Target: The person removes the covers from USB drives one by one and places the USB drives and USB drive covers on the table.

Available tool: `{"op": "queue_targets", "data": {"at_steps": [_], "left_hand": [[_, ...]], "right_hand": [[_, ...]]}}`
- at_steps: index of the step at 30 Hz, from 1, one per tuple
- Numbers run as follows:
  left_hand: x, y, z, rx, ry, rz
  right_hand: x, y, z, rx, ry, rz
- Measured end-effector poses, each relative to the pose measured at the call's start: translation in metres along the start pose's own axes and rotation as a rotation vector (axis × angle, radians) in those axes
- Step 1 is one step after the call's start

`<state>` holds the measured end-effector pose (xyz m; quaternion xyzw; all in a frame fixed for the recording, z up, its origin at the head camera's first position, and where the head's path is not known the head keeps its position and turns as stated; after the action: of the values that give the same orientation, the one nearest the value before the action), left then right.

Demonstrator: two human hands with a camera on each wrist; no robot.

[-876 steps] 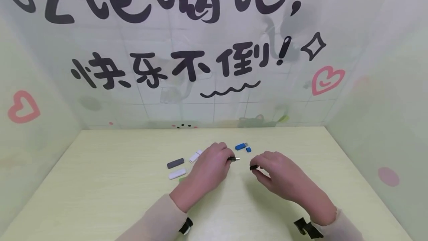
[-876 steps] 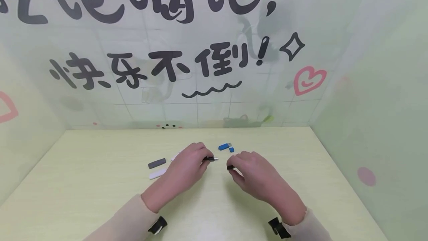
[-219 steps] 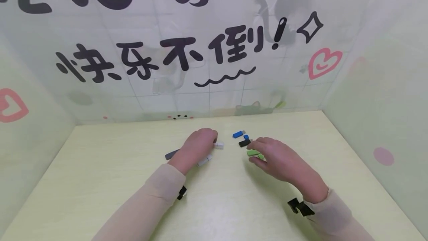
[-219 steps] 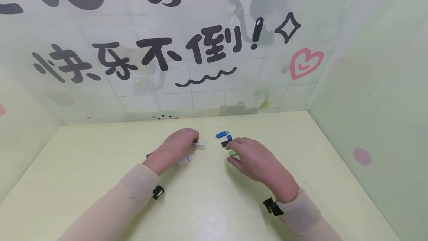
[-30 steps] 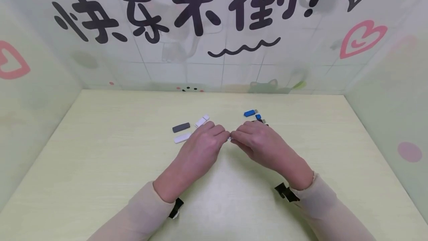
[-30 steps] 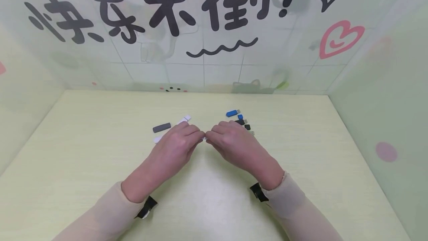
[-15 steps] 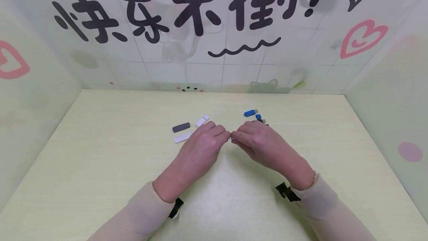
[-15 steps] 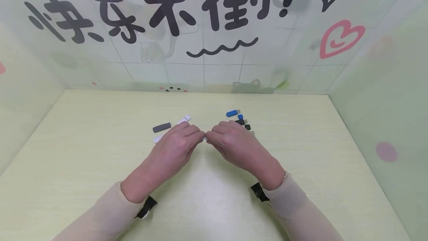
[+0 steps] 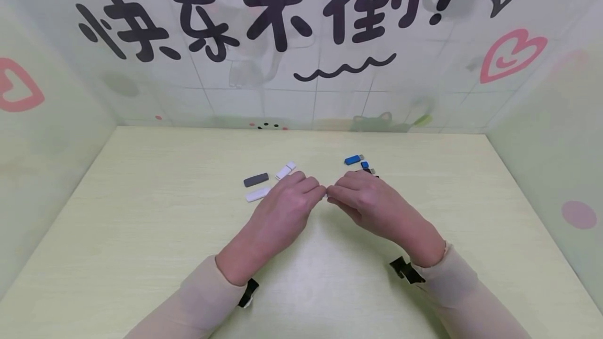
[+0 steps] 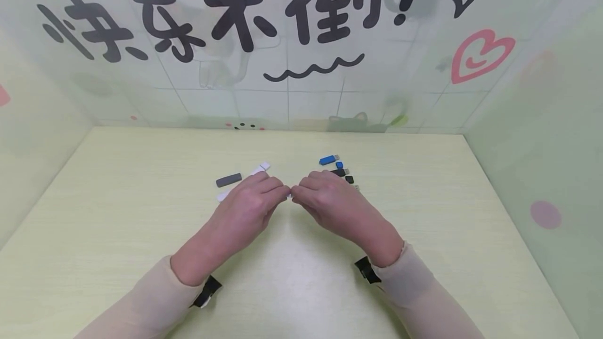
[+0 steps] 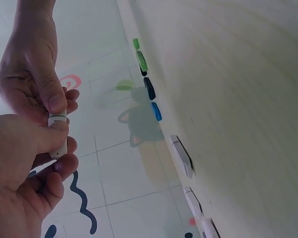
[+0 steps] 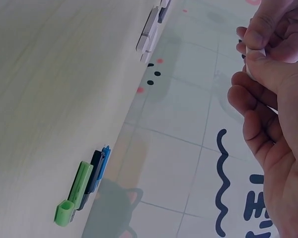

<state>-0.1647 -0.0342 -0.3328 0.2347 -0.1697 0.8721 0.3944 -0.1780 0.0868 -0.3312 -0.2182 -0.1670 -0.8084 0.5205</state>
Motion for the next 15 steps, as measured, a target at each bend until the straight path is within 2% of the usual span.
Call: {"op": "queue_targets", "data": {"at_steps": [7,15], "left_hand": [[0.0002,-0.0008,-0.0006,0.002,0.011,-0.014],[-0.0005,-0.0010,-0.0010,0.002,0.012,-0.021]], "right_hand": [[-0.0013,0.0000,0.0005,0.006,0.021,0.003],[-0.0015,0.0002,0.0018,0.022,-0.006,0.046]]}}
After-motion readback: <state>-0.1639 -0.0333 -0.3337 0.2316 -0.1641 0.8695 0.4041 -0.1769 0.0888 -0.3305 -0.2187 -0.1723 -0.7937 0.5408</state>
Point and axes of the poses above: each hand's wrist, its own x-axis towards the middle knuckle, its own z-axis out of the back of the hand, y = z × x, the point moved 7 cm from there along x, towards the middle knuckle, and after that the axes turned 2 degrees about -x, right-handed, at the moved point
